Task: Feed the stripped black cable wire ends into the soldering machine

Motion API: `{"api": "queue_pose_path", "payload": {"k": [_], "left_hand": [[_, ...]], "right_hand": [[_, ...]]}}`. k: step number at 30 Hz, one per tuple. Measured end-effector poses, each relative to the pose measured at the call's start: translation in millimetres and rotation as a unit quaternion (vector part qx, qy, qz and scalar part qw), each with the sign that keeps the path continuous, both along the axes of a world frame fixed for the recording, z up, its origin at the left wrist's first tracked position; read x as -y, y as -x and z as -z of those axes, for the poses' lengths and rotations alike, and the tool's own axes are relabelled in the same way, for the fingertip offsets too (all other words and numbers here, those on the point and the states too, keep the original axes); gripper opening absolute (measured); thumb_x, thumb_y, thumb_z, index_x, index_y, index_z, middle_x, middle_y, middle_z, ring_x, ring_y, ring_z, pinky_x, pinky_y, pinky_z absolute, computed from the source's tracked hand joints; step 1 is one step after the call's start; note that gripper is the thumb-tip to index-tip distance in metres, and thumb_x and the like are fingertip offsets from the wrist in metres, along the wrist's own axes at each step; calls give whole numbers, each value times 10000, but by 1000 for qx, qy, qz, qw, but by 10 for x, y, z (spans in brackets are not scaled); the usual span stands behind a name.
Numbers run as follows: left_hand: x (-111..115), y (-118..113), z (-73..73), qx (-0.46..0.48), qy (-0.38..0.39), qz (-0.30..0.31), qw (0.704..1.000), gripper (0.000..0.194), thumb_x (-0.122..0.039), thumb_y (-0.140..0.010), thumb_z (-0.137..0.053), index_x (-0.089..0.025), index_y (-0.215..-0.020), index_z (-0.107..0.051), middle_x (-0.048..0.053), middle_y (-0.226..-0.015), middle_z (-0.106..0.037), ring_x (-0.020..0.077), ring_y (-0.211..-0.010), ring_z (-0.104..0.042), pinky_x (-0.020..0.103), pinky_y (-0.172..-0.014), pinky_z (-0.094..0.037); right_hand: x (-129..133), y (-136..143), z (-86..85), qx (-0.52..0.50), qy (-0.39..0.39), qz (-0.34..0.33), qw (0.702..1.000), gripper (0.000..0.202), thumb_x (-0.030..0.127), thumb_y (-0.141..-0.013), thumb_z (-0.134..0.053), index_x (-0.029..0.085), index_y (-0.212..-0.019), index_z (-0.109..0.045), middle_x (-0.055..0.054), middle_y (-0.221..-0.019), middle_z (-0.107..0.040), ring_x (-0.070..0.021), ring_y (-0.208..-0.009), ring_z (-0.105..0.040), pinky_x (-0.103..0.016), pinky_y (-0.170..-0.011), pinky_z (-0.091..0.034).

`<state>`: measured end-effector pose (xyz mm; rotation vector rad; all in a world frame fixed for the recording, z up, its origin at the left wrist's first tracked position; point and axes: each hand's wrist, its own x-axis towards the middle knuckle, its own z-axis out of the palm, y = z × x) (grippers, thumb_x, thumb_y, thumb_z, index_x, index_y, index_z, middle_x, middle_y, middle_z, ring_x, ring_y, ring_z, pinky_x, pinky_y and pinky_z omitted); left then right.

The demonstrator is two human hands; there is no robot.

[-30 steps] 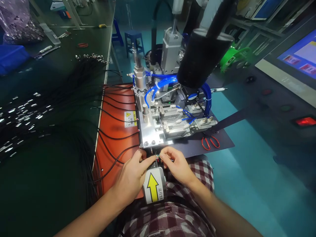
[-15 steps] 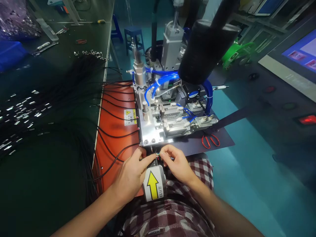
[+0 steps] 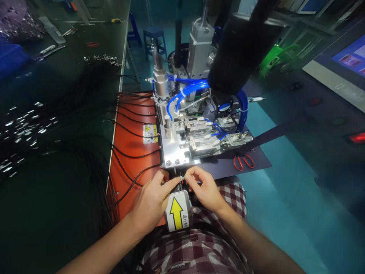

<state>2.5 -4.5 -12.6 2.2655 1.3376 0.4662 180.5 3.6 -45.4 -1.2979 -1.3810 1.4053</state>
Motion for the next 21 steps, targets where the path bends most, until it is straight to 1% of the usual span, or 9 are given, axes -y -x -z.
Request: {"api": "queue_pose_path", "payload": {"k": [7,15,21], "left_hand": [[6,6,12,-8,-9,2,1000,354,-101,-857,-426,-188,-1149,-607,60,-887,-478,145,-681,-518,257,-588,-458],[9,13,50,-18,-22,1,1000,364,-89,-845,-448,-210,-1150,-604,54,-895,-481,143,-680,-525,252,-587,-458],[14,13,38,-34,-38,6,999,364,-96,-849,-443,-204,-1159,-600,75,-926,-502,161,-703,-543,268,-588,-473]], "right_hand": [[14,14,3,14,-31,13,999,147,235,-861,-496,181,-724,-497,23,-665,-470,-114,-569,-445,-244,-557,-386],[10,5,12,20,-19,6,1000,150,260,-868,-485,180,-742,-493,28,-639,-458,-114,-550,-432,-241,-535,-377],[26,16,-28,70,-10,8,997,171,273,-874,-471,184,-729,-487,30,-625,-462,-107,-530,-423,-231,-509,-358]]}}
